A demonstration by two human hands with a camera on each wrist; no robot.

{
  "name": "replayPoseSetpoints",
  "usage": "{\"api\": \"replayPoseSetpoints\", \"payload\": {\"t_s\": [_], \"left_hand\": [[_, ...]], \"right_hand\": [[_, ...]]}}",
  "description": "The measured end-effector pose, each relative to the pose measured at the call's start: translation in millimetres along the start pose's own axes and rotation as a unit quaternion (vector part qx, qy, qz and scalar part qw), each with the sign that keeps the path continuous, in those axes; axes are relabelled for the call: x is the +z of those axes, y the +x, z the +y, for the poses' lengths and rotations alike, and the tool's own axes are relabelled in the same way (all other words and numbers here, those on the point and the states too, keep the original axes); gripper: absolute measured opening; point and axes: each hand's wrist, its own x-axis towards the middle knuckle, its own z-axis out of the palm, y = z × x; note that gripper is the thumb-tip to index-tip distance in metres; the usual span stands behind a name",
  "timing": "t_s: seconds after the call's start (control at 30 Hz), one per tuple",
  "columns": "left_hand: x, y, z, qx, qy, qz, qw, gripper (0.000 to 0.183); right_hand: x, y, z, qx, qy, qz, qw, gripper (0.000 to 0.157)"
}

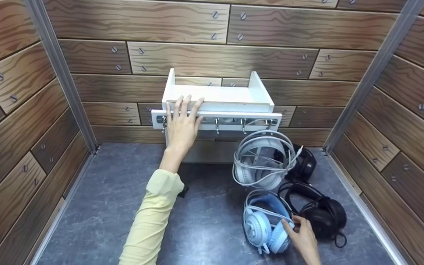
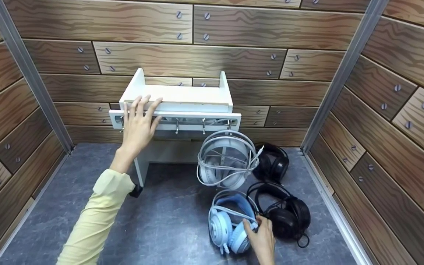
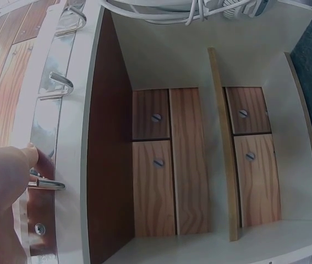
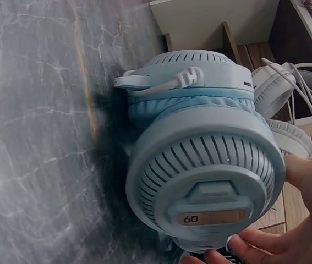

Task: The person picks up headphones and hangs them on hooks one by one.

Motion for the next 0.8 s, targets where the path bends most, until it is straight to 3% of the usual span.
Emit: {"api": "replayPoseSetpoints", "payload": {"t_s": [0.2, 0.43, 0.53, 0.67, 0.8], "left_hand": [[0.7, 0.1, 0.2, 0.0, 0.007, -0.004, 1.0, 0.048], [1.8, 0.2, -1.3, -0.002, 0.007, -0.006, 1.0, 0.049], [1.4, 0.1, -2.1, -0.002, 0.002, -0.003, 1.0, 0.048], [0.2, 0.3, -1.7, -0.001, 0.002, -0.002, 1.0, 0.048], [0.5, 0.1, -0.3, -0.002, 0.0, -0.006, 1.0, 0.049]], "right_hand": [[2.2, -0.1, 4.5, 0.043, 0.016, -0.035, 0.998, 0.068], [8.0, -0.1, 9.0, 0.1, 0.096, -0.084, 0.987, 0.078], [14.6, 0.9, 14.8, 0.133, 0.2, -0.109, 0.965, 0.085], [28.5, 7.1, 36.0, 0.175, 0.324, -0.141, 0.919, 0.095], [32.4, 12.1, 50.5, 0.177, 0.353, -0.187, 0.9, 0.092]]}}
